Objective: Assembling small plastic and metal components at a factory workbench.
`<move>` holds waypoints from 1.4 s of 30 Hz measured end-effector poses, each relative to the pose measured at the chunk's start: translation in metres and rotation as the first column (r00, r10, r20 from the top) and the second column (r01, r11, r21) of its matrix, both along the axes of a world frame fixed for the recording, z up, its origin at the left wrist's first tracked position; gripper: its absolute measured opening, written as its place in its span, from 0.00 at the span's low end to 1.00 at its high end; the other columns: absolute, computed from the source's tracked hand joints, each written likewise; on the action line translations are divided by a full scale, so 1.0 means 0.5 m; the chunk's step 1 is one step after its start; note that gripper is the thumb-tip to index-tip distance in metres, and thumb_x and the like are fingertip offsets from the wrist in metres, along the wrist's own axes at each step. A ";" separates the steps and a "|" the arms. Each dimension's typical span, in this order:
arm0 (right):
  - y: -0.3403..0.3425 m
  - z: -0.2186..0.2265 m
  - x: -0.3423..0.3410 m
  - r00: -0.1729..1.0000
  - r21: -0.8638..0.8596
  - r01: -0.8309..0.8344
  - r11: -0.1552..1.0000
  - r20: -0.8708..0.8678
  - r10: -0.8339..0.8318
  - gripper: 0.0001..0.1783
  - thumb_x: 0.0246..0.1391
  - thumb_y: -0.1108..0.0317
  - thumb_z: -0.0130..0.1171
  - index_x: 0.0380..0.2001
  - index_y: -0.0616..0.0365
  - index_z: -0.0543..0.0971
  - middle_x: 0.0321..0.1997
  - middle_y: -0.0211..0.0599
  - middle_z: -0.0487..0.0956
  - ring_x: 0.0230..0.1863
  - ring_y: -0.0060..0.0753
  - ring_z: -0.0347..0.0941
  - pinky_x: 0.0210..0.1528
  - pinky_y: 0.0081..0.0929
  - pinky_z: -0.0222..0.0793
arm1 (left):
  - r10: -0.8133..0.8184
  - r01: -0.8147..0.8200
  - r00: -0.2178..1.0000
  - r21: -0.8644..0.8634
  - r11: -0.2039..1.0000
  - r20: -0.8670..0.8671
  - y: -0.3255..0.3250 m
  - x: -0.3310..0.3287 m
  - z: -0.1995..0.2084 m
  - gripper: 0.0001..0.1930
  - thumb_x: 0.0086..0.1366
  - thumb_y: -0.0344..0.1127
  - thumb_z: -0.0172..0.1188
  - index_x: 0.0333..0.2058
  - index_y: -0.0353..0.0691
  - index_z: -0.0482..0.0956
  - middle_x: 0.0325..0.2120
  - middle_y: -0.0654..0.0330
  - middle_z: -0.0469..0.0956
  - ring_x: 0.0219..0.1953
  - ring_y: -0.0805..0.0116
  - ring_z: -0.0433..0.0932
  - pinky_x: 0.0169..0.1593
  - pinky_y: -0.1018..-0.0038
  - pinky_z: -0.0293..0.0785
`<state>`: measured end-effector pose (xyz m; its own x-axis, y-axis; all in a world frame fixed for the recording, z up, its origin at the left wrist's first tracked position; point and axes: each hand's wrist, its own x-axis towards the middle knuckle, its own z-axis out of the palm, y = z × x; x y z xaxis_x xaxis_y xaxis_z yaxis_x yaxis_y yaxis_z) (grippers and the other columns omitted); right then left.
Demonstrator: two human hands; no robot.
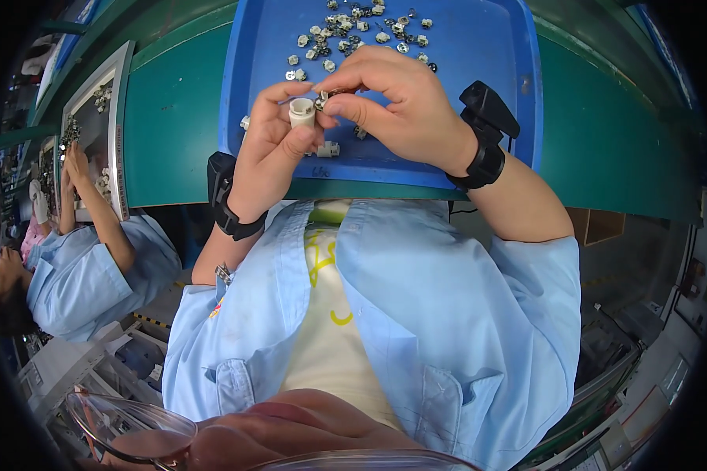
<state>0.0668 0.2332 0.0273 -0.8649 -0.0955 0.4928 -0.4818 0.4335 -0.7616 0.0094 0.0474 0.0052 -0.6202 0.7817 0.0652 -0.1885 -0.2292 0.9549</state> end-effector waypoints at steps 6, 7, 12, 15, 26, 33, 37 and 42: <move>0.010 0.003 -0.004 0.998 0.070 -0.024 0.997 -0.060 0.028 0.10 0.46 0.70 0.60 0.34 0.60 0.78 0.30 0.35 0.76 0.33 0.31 0.70 0.37 0.25 0.65 | -0.100 0.095 0.993 0.079 0.992 0.062 -0.015 -0.013 -0.003 0.15 0.62 0.29 0.51 0.47 0.36 0.62 0.38 0.57 0.74 0.38 0.77 0.71 0.42 0.83 0.67; 0.011 0.003 -0.004 0.997 0.077 -0.033 0.996 -0.073 0.039 0.10 0.45 0.70 0.60 0.34 0.60 0.78 0.30 0.35 0.76 0.33 0.31 0.70 0.37 0.25 0.65 | -0.128 0.121 0.988 0.078 0.990 0.086 -0.017 -0.014 -0.003 0.15 0.62 0.29 0.51 0.47 0.36 0.62 0.39 0.57 0.74 0.39 0.77 0.71 0.42 0.83 0.68; 0.005 0.002 -0.003 0.992 0.090 -0.035 0.995 -0.117 0.045 0.11 0.42 0.71 0.62 0.33 0.60 0.79 0.28 0.35 0.76 0.31 0.32 0.71 0.37 0.26 0.65 | -0.040 0.040 0.999 0.024 0.999 0.010 -0.011 -0.006 0.003 0.13 0.62 0.30 0.51 0.45 0.35 0.64 0.40 0.58 0.74 0.38 0.77 0.72 0.41 0.83 0.68; 0.003 0.004 -0.003 0.978 0.190 -0.011 0.982 -0.202 0.051 0.13 0.38 0.73 0.64 0.32 0.60 0.79 0.27 0.34 0.76 0.30 0.33 0.71 0.37 0.26 0.65 | -0.024 0.024 0.999 0.011 1.000 0.023 -0.010 -0.003 0.004 0.11 0.63 0.31 0.51 0.43 0.35 0.66 0.39 0.58 0.74 0.37 0.78 0.72 0.40 0.83 0.68; -0.002 -0.001 0.007 0.974 0.186 0.025 0.982 -0.226 0.018 0.14 0.35 0.74 0.66 0.32 0.60 0.80 0.25 0.33 0.76 0.29 0.32 0.71 0.35 0.26 0.65 | -0.021 0.019 1.000 0.088 0.996 0.022 -0.010 0.004 -0.011 0.12 0.63 0.32 0.51 0.44 0.36 0.66 0.37 0.60 0.74 0.35 0.79 0.71 0.38 0.84 0.67; -0.008 0.008 0.013 0.967 0.228 0.054 0.972 -0.255 0.006 0.14 0.35 0.73 0.66 0.31 0.60 0.80 0.25 0.33 0.75 0.29 0.32 0.70 0.33 0.25 0.66 | 0.006 -0.006 1.000 0.091 0.996 0.006 -0.010 0.010 -0.009 0.12 0.63 0.32 0.51 0.43 0.35 0.67 0.37 0.60 0.74 0.35 0.79 0.72 0.38 0.84 0.68; -0.008 0.007 0.017 0.969 0.219 0.044 0.975 -0.246 0.012 0.14 0.34 0.72 0.66 0.31 0.61 0.80 0.25 0.33 0.75 0.29 0.32 0.70 0.32 0.25 0.66 | 0.002 -0.002 1.000 0.090 0.996 0.004 -0.011 0.011 -0.006 0.11 0.63 0.32 0.51 0.43 0.35 0.67 0.38 0.60 0.74 0.35 0.79 0.71 0.38 0.84 0.68; -0.010 0.009 0.021 0.967 0.216 0.046 0.975 -0.253 0.011 0.14 0.34 0.72 0.67 0.30 0.61 0.80 0.25 0.33 0.75 0.28 0.33 0.70 0.32 0.25 0.67 | -0.014 0.014 1.000 0.091 0.996 -0.005 -0.013 0.015 -0.001 0.11 0.63 0.31 0.52 0.43 0.35 0.67 0.38 0.60 0.74 0.36 0.80 0.71 0.39 0.84 0.67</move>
<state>0.0771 0.2282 0.0317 -0.7181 -0.2114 0.6630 -0.6361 0.5857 -0.5023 0.0169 0.0410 0.0046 -0.6087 0.7811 0.1389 -0.1881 -0.3122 0.9312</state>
